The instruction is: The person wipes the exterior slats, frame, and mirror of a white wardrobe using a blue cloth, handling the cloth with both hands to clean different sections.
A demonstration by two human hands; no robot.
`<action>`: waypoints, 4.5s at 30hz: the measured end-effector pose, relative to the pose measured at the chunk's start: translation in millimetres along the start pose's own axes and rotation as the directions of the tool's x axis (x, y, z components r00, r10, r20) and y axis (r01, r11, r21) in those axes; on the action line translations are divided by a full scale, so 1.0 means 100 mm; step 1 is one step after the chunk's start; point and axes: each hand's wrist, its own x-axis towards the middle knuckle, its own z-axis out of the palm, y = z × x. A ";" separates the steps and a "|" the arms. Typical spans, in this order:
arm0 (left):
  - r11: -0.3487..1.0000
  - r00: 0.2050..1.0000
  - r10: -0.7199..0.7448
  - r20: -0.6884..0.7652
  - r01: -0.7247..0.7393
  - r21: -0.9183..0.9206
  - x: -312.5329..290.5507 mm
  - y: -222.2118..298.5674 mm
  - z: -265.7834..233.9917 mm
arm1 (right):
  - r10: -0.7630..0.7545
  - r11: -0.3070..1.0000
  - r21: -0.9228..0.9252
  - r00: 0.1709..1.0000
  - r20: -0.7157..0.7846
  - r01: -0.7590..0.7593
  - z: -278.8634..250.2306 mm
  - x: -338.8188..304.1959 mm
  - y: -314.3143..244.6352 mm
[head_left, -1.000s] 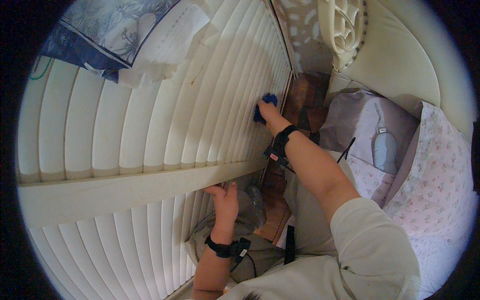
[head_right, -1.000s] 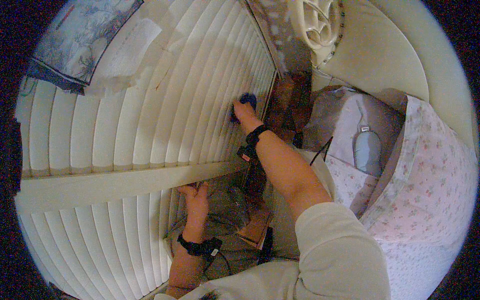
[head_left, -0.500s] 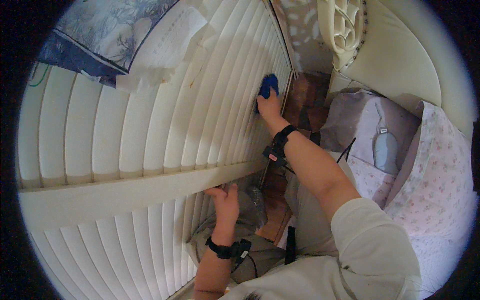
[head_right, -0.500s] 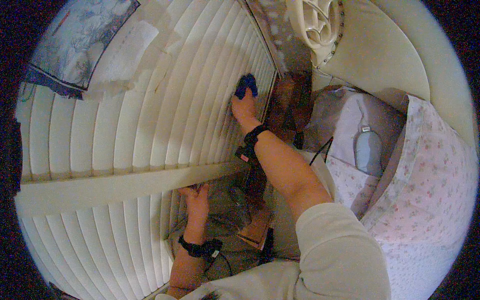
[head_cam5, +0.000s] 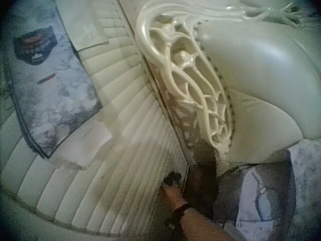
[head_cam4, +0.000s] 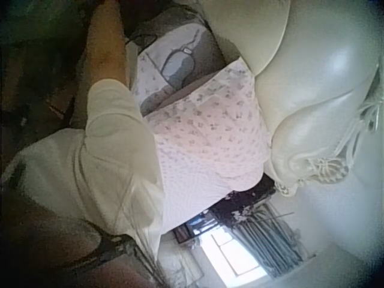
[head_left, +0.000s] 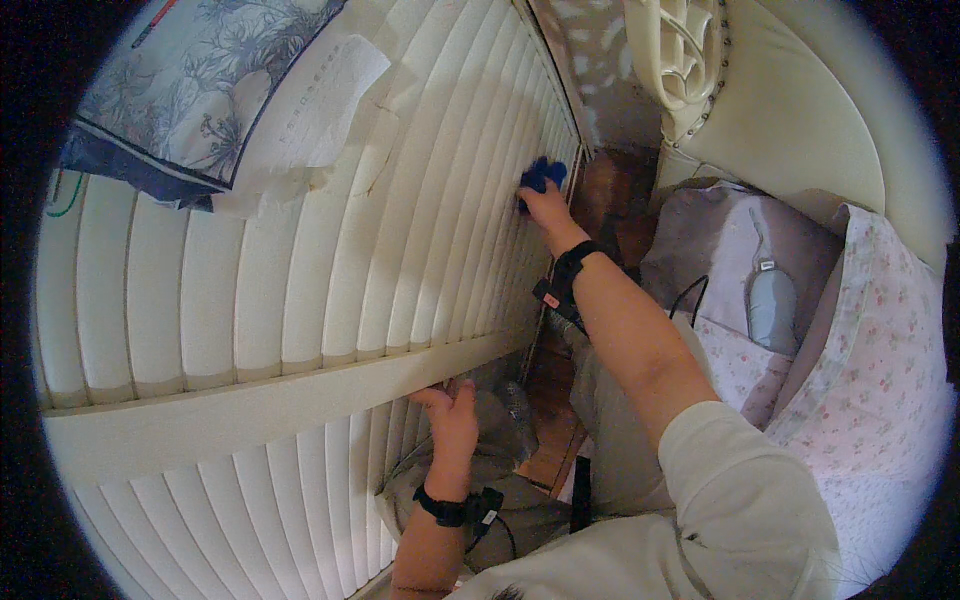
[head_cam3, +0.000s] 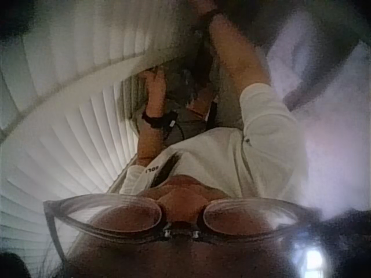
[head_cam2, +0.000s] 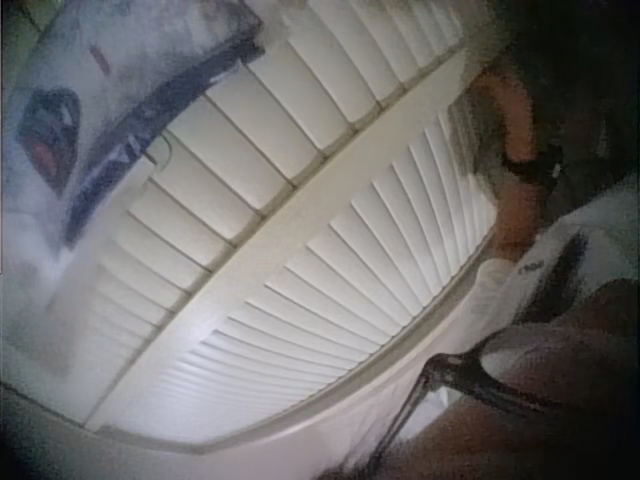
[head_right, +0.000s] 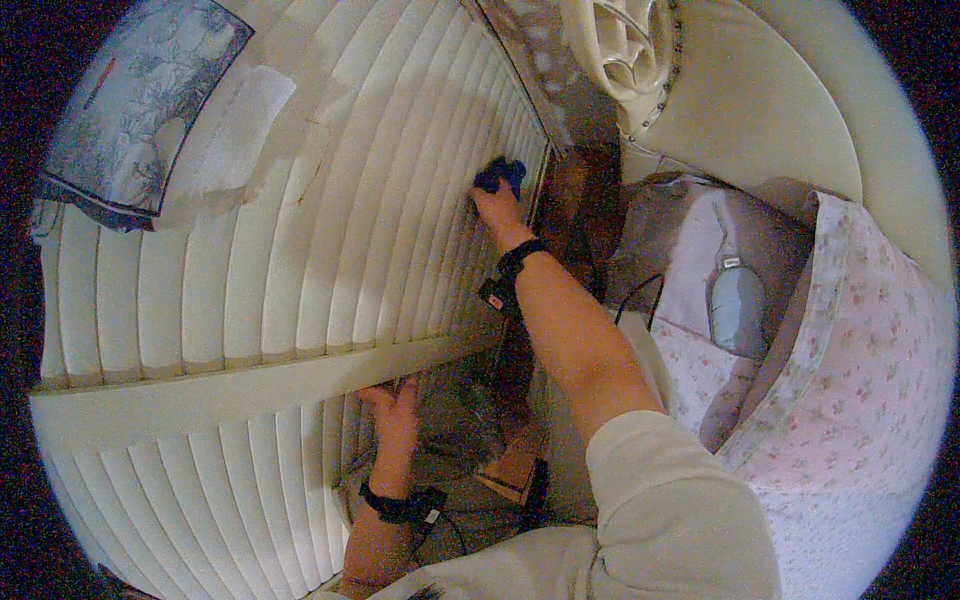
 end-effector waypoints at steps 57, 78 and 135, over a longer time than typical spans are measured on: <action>0.999 0.999 -0.006 0.052 0.008 -0.045 0.02 -0.08 -0.09 | 0.457 0.805 0.314 0.864 0.211 -0.503 0.01 -0.16 -0.02; 0.985 0.989 -0.145 0.040 0.141 0.103 -0.04 -0.17 -0.28 | 0.326 0.930 0.081 0.905 0.273 -0.359 -0.05 0.45 -0.24; 0.966 0.989 0.134 0.057 -0.143 0.217 0.09 -0.17 0.31 | 0.103 0.825 -0.565 0.989 0.106 -0.026 -0.09 -0.23 0.50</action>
